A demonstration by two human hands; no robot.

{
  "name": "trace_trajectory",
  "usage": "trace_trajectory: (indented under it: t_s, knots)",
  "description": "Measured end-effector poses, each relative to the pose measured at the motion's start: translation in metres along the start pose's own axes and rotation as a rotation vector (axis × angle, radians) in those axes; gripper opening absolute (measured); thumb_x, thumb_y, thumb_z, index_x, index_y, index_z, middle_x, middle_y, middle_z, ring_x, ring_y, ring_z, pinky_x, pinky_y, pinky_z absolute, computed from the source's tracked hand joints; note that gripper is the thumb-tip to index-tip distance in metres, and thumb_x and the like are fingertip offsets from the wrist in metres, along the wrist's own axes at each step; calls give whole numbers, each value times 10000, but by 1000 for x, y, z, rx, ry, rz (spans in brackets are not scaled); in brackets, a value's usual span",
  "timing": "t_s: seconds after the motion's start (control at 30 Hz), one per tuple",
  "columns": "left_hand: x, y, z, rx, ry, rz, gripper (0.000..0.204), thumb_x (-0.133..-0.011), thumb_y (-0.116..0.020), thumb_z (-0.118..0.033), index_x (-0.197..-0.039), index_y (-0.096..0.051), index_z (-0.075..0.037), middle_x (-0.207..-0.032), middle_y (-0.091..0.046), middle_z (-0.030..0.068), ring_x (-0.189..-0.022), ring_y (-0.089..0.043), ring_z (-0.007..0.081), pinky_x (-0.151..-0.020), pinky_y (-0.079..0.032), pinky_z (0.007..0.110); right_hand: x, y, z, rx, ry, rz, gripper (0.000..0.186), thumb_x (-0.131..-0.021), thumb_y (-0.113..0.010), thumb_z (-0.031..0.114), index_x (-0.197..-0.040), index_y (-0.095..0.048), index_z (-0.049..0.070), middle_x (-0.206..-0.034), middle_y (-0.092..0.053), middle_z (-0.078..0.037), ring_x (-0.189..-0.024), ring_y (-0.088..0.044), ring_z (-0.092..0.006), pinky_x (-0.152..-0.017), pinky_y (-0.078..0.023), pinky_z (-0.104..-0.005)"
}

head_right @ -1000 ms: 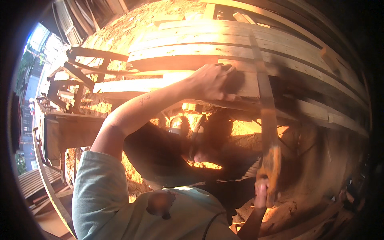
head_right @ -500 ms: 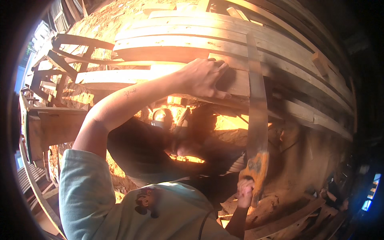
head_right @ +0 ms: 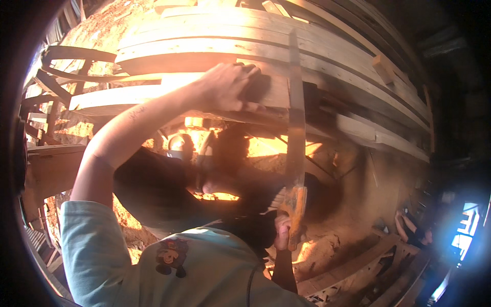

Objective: The person uses a hand saw to cut a wooden plank positioned horizontally above them. They hold the plank steady with their left hand while sawing with their right hand. The cut progresses steadily through the plank.

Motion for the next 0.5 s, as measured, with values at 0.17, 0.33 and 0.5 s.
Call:
trace_trajectory:
  t_s: [0.17,0.33,0.5]
  knots:
    - [-2,-1,-1,-47,-28,-1,1039,-909,-692,-714,-1412,-494,174,-759,-687,295,-721,-710,485,-635,-595,524,-37,14,-23,-65,-147,59,175,-1098,-537,225,-979,-442,139,-743,-443,7,-627,-424,-122,-592,-375,-287]
    - [-1,-14,1,-37,-130,-182,916,-876,-739,-689,-1238,-568,135,-791,-685,289,-772,-716,477,-655,-585,549,-152,-52,19,-226,-146,-125,107,-1047,-582,40,-941,-581,25,-696,-508,-6,-557,-456,-81,-526,-399,-259]
    - [0,-10,2,-17,-93,-138,871,-852,-746,-687,-1138,-602,123,-829,-705,274,-832,-734,467,-685,-597,548,-109,-22,25,-259,-171,-47,230,-1059,-560,46,-855,-481,116,-678,-470,13,-563,-438,-87,-527,-404,-291]
Point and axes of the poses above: each hand's wrist, its own x-axis away from the middle knuckle, its own y-axis out of the back of the hand, z = x × y, the point moved 2 cm from there along -x, towards the middle knuckle
